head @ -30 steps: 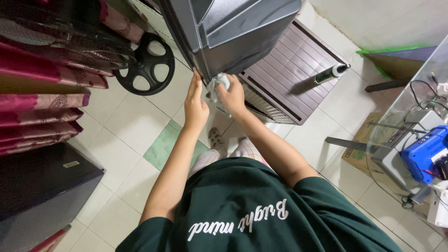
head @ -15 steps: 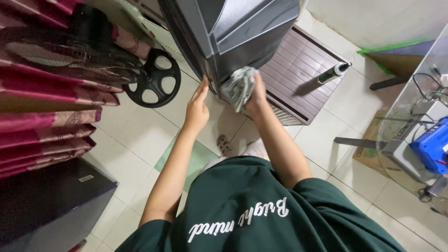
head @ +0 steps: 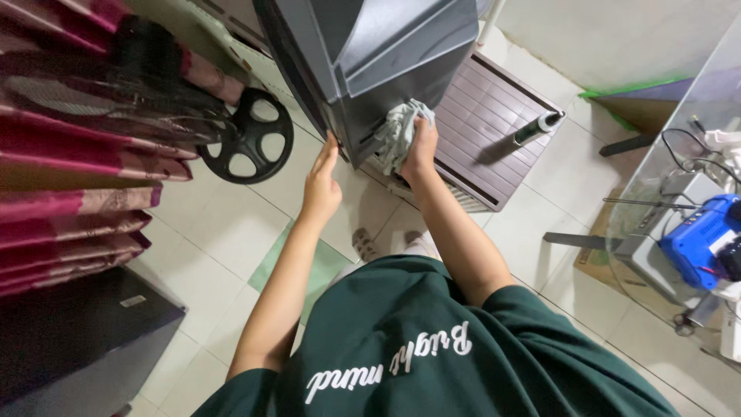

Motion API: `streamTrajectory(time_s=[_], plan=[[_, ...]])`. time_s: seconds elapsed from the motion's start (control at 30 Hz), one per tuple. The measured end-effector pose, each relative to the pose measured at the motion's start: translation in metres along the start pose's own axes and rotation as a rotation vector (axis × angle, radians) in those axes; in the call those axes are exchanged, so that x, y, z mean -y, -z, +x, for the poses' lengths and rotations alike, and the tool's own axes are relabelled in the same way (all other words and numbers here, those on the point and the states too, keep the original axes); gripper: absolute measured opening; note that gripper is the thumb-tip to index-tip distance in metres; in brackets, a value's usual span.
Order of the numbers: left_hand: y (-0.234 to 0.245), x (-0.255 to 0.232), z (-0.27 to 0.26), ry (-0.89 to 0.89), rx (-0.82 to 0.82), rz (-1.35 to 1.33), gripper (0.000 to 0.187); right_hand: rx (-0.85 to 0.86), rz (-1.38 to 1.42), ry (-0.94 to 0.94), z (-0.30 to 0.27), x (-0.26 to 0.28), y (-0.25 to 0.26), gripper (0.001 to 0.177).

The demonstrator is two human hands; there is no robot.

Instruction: The person sprays a cleaning solution onto a black appliance and wipes the surface with a cloth. They clean the top, sides, and front of the appliance, including the glass door, using the cloth to remove dirt and residue.

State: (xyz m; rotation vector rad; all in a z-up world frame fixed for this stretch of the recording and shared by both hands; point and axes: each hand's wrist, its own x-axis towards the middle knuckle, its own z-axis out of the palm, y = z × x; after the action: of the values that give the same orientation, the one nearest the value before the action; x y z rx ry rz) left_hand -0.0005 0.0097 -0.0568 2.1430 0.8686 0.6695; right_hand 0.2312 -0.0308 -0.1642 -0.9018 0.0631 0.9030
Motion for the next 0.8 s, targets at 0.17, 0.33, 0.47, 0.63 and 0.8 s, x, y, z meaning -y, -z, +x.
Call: streamTrajectory(time_s=[0.17, 0.33, 0.47, 0.63, 0.8], plan=[[0.000, -0.007, -0.004, 0.023, -0.016, 0.027, 0.092, -0.103, -0.061, 0.254, 0.049, 0.026, 0.019, 0.047], [-0.013, -0.008, -0.008, 0.038, -0.062, 0.049, 0.092, -0.186, -0.176, 0.197, 0.069, 0.051, 0.010, 0.064], [-0.020, -0.005, -0.008, 0.034, -0.091, 0.049, 0.093, -0.159, -0.747, 0.547, 0.032, -0.024, 0.007, 0.077], [-0.017, -0.008, -0.009, 0.068, -0.081, 0.035, 0.093, 0.110, -0.952, 0.792, -0.022, -0.096, 0.013, 0.078], [-0.012, -0.015, -0.008, 0.042, -0.076, 0.016, 0.097, 0.079, -0.812, 0.737, 0.012, -0.064, 0.028, 0.069]])
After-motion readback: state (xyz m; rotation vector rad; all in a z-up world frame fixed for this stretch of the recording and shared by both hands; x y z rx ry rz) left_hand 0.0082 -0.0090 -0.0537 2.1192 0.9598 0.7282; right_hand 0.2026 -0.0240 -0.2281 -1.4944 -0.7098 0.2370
